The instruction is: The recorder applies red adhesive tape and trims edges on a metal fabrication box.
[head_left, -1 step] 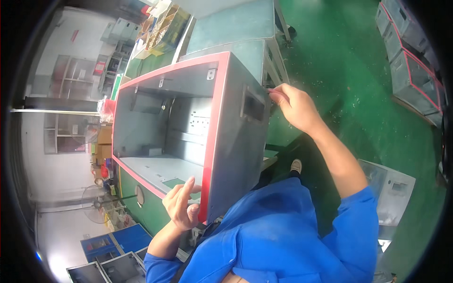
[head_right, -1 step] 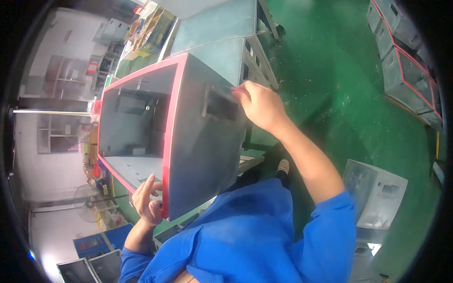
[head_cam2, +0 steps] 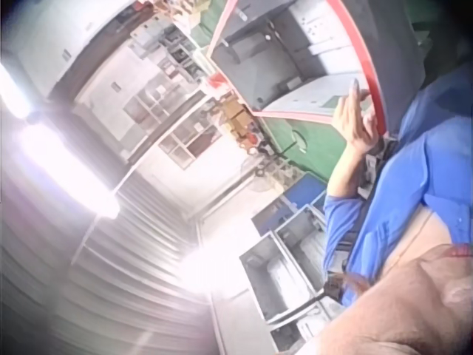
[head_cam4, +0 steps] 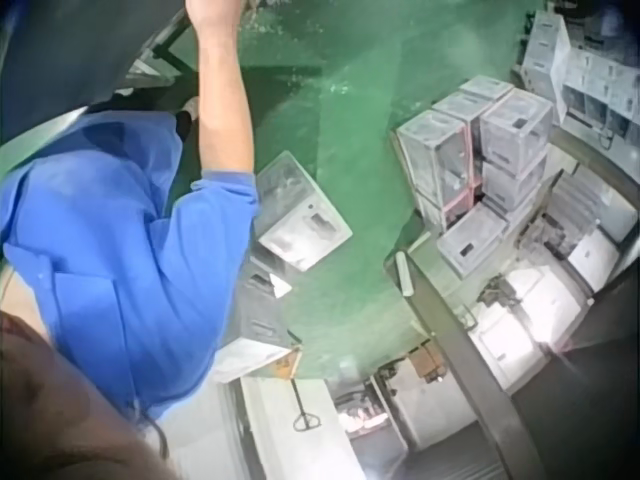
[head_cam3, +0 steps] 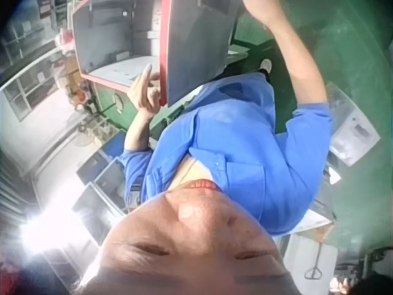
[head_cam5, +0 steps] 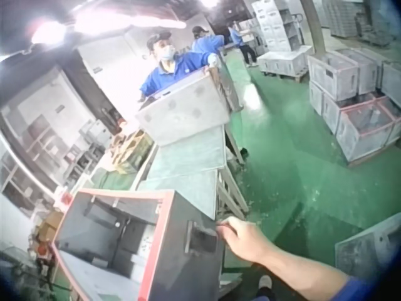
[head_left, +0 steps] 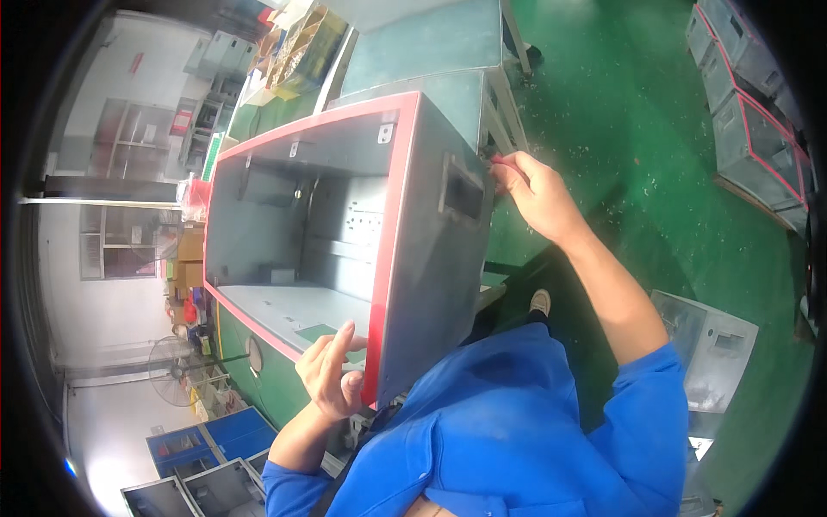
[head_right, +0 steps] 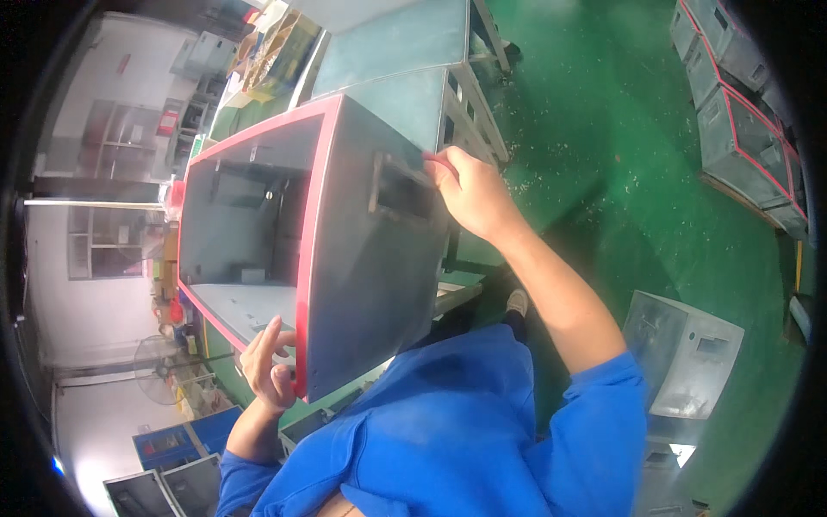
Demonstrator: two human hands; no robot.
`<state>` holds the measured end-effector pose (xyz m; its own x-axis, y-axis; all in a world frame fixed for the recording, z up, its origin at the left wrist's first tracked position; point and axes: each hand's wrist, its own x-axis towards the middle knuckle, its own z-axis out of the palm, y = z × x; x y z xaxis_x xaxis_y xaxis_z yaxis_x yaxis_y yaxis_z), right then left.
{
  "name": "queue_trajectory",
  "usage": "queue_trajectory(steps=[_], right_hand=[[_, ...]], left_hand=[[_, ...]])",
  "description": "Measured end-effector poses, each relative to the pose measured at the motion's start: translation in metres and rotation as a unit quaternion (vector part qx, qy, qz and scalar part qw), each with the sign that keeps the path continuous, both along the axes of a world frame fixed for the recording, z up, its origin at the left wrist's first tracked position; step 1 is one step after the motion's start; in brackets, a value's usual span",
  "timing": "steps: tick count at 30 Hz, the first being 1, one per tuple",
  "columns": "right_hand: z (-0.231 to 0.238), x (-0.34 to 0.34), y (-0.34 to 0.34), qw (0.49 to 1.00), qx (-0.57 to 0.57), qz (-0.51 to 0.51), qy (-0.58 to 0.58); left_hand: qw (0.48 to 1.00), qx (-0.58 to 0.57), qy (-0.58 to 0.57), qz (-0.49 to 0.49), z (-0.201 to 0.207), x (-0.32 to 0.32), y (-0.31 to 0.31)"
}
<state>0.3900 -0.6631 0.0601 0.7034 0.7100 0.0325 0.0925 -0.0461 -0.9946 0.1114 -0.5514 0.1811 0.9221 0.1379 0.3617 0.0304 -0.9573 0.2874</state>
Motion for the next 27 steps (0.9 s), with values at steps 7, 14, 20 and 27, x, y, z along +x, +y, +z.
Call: queue_trajectory(steps=[7,14,20,27], right_hand=[[0.029,-0.025,0.032,0.85,0.231,0.004,0.474],[0.039,-0.002,0.024,0.813,0.22,-0.009,0.538],[0.039,0.004,0.024,0.818,0.201,0.028,0.538],[0.036,0.005,0.016,0.836,0.218,0.042,0.501]], left_hand=[[1.0,0.006,0.006,0.004,0.003,-0.002,-0.001],[1.0,0.001,-0.002,0.003,0.0,-0.001,0.001],[1.0,0.001,0.0,0.007,0.001,-0.002,0.0],[1.0,0.004,-0.008,0.005,-0.001,-0.003,0.002]])
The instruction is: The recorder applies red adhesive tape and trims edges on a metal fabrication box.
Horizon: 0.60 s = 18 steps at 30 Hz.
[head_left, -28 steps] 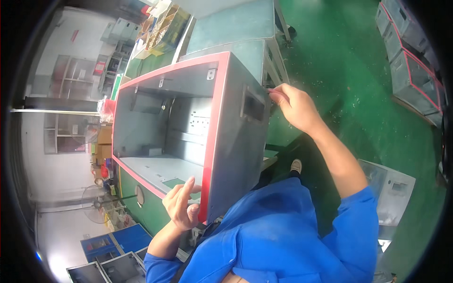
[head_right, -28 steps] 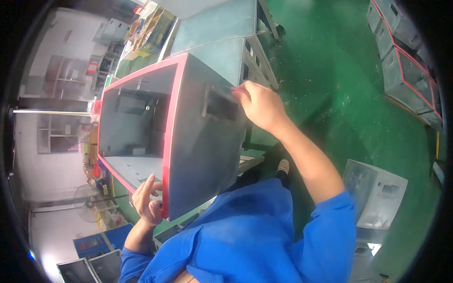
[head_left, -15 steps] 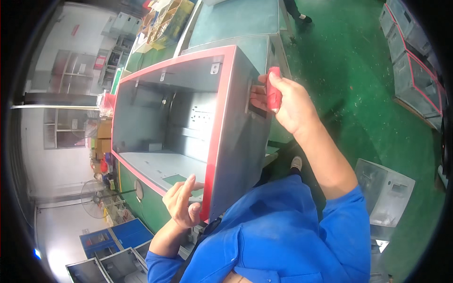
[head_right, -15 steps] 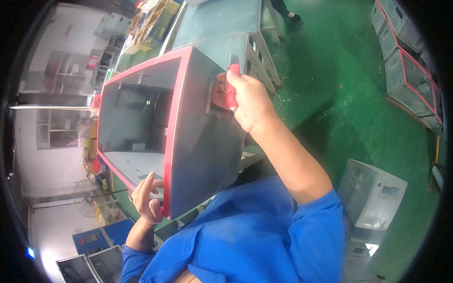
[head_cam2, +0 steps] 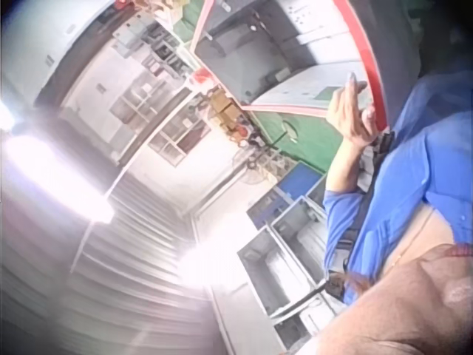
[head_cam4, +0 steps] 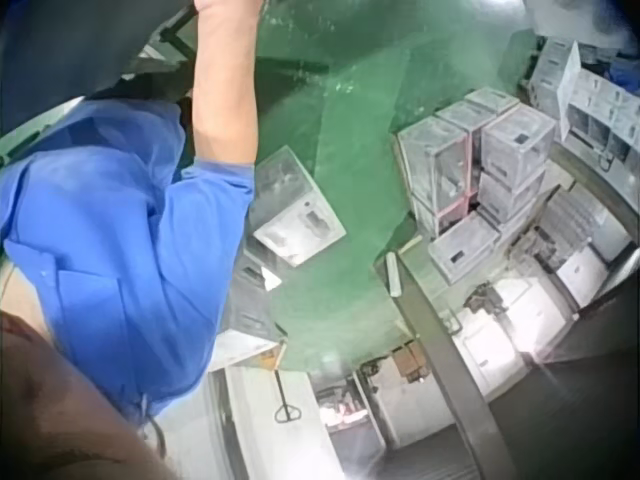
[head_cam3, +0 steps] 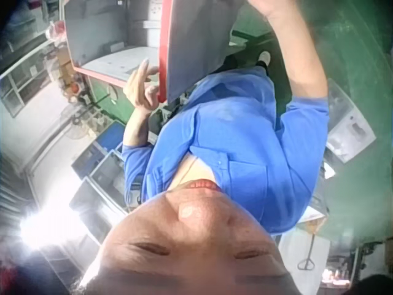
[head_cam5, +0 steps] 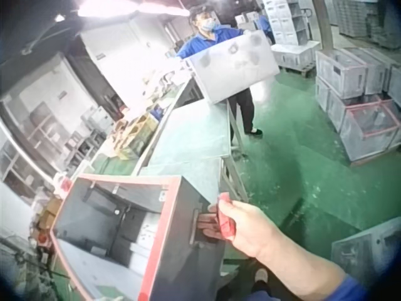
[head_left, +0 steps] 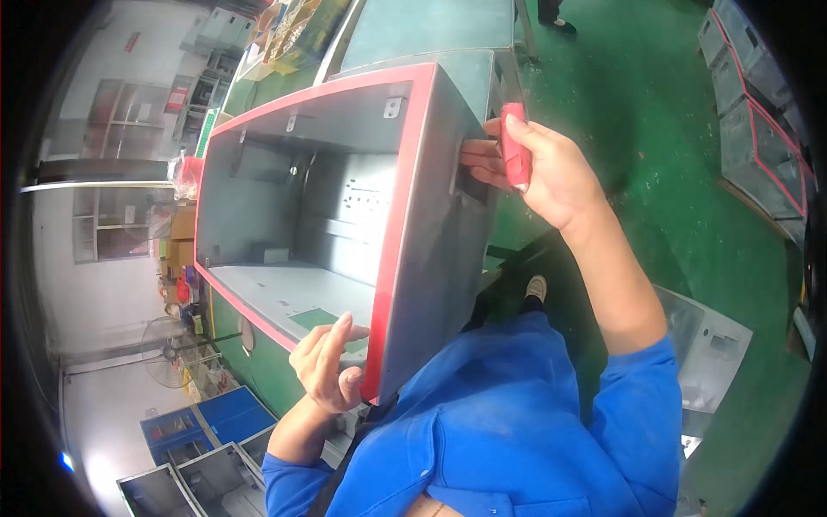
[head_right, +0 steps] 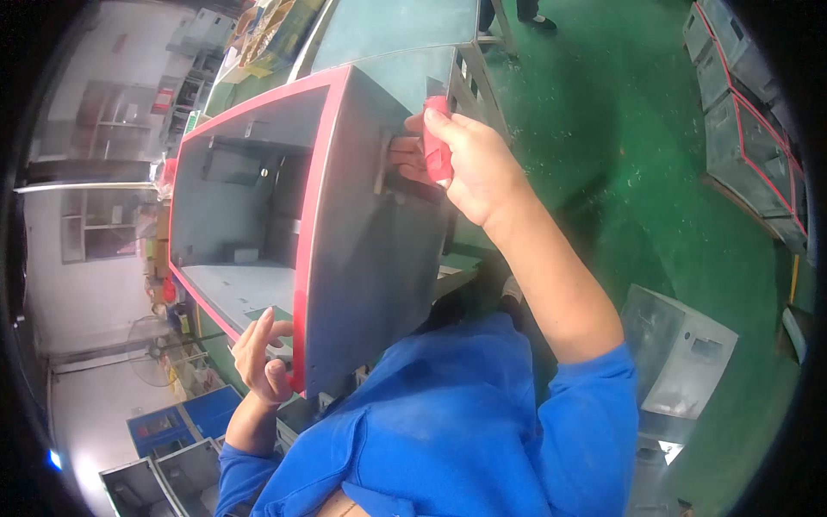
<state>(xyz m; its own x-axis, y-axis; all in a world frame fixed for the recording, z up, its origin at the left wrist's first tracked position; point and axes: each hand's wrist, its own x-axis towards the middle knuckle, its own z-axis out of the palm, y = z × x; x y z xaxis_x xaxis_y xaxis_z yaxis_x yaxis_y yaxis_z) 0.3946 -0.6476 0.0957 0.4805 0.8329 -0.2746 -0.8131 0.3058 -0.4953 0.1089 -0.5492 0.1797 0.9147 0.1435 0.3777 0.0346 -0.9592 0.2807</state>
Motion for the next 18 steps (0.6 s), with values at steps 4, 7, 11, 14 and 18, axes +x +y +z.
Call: queue_trajectory(steps=[4,7,11,14,18], right_hand=[[-0.004,-0.001,0.002,1.0,-0.007,0.01,0.009],[-0.005,-0.003,0.004,1.0,-0.003,0.007,0.011],[-0.013,-0.008,0.005,1.0,0.002,-0.004,-0.013],[-0.017,-0.015,0.005,0.996,0.001,-0.025,-0.087],[-0.019,-0.016,-0.007,0.98,-0.102,0.06,-0.159]], left_hand=[[1.0,-0.005,0.0,-0.001,0.001,0.0,-0.001],[1.0,-0.004,-0.006,-0.001,0.0,0.0,-0.001],[1.0,0.0,-0.005,0.001,0.001,0.001,-0.001],[1.0,-0.003,-0.004,0.004,0.002,0.001,-0.002],[1.0,-0.003,-0.005,0.008,0.002,0.0,-0.002]])
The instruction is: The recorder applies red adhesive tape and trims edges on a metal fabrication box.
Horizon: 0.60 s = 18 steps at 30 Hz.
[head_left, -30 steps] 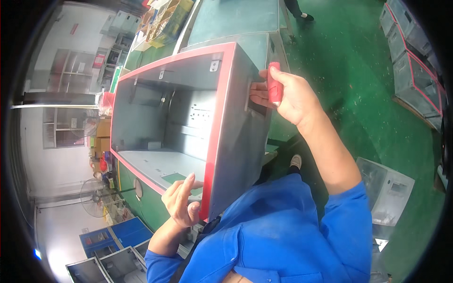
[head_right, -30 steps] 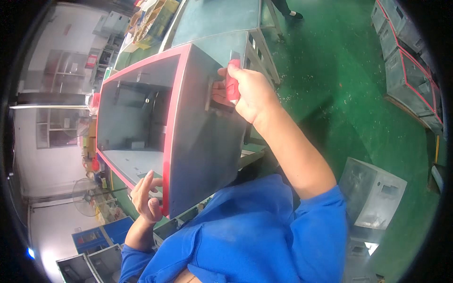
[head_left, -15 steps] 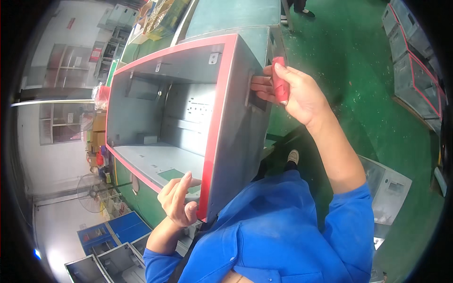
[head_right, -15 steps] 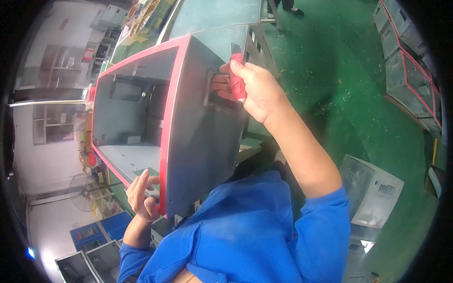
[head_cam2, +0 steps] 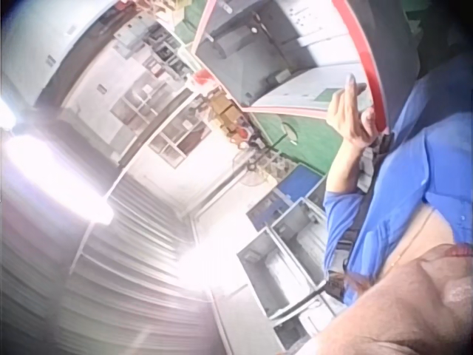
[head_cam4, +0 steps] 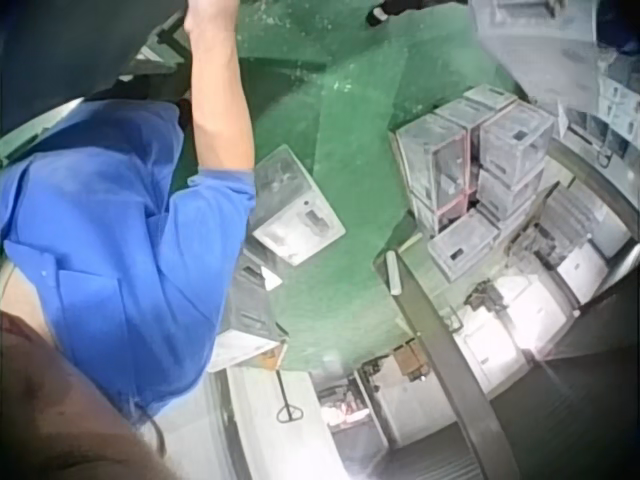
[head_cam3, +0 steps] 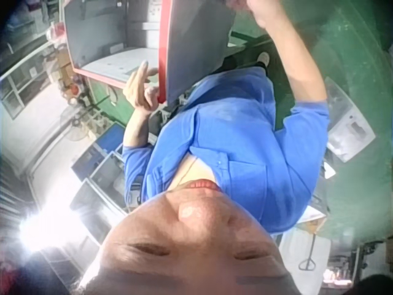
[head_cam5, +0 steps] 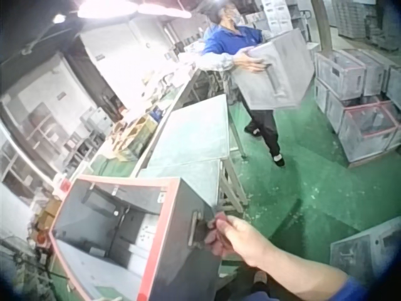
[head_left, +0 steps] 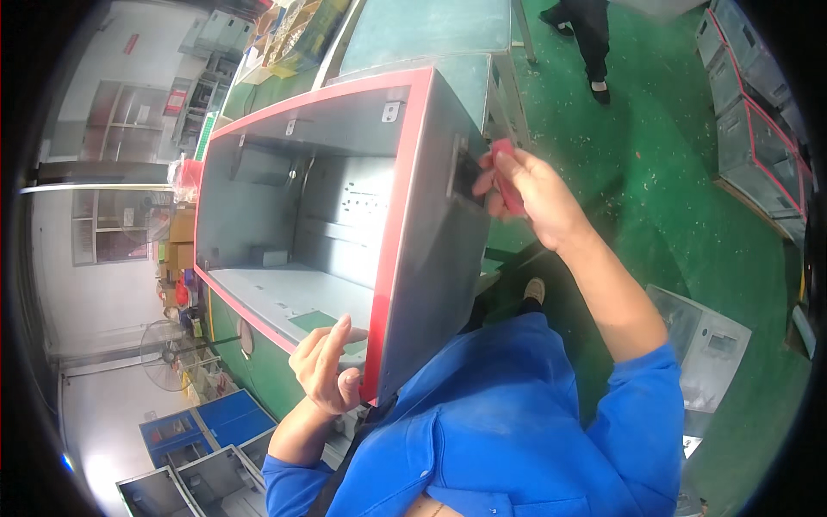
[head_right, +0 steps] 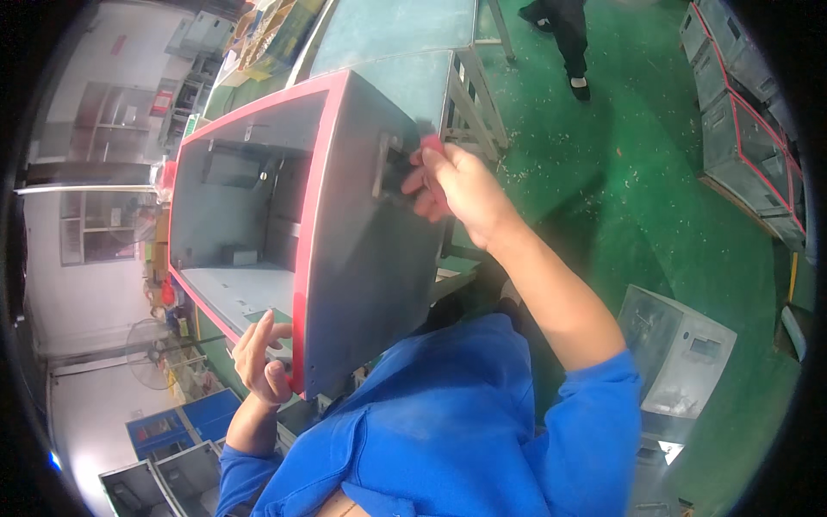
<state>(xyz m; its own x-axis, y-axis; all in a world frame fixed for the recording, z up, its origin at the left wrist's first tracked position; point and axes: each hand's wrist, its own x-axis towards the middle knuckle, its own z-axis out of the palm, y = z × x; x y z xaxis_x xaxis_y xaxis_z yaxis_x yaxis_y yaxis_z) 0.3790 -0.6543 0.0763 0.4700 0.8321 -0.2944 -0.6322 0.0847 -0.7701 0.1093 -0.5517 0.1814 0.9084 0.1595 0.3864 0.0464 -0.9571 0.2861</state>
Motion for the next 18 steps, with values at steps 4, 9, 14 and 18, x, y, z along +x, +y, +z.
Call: queue_trajectory(steps=[4,9,14,18], right_hand=[[0.01,0.004,-0.002,0.99,-0.08,0.105,-0.042],[0.017,0.03,0.008,0.982,-0.059,0.177,0.036],[0.017,0.049,0.014,0.964,-0.013,0.182,0.196],[0.013,0.05,0.014,0.962,-0.011,0.206,0.178]], left_hand=[[1.0,-0.001,-0.002,0.0,-0.001,0.0,0.001],[1.0,0.003,-0.003,0.005,0.0,0.0,-0.001],[1.0,0.004,-0.004,0.007,-0.001,0.0,0.0],[1.0,0.004,-0.005,0.007,-0.001,0.0,-0.001]])
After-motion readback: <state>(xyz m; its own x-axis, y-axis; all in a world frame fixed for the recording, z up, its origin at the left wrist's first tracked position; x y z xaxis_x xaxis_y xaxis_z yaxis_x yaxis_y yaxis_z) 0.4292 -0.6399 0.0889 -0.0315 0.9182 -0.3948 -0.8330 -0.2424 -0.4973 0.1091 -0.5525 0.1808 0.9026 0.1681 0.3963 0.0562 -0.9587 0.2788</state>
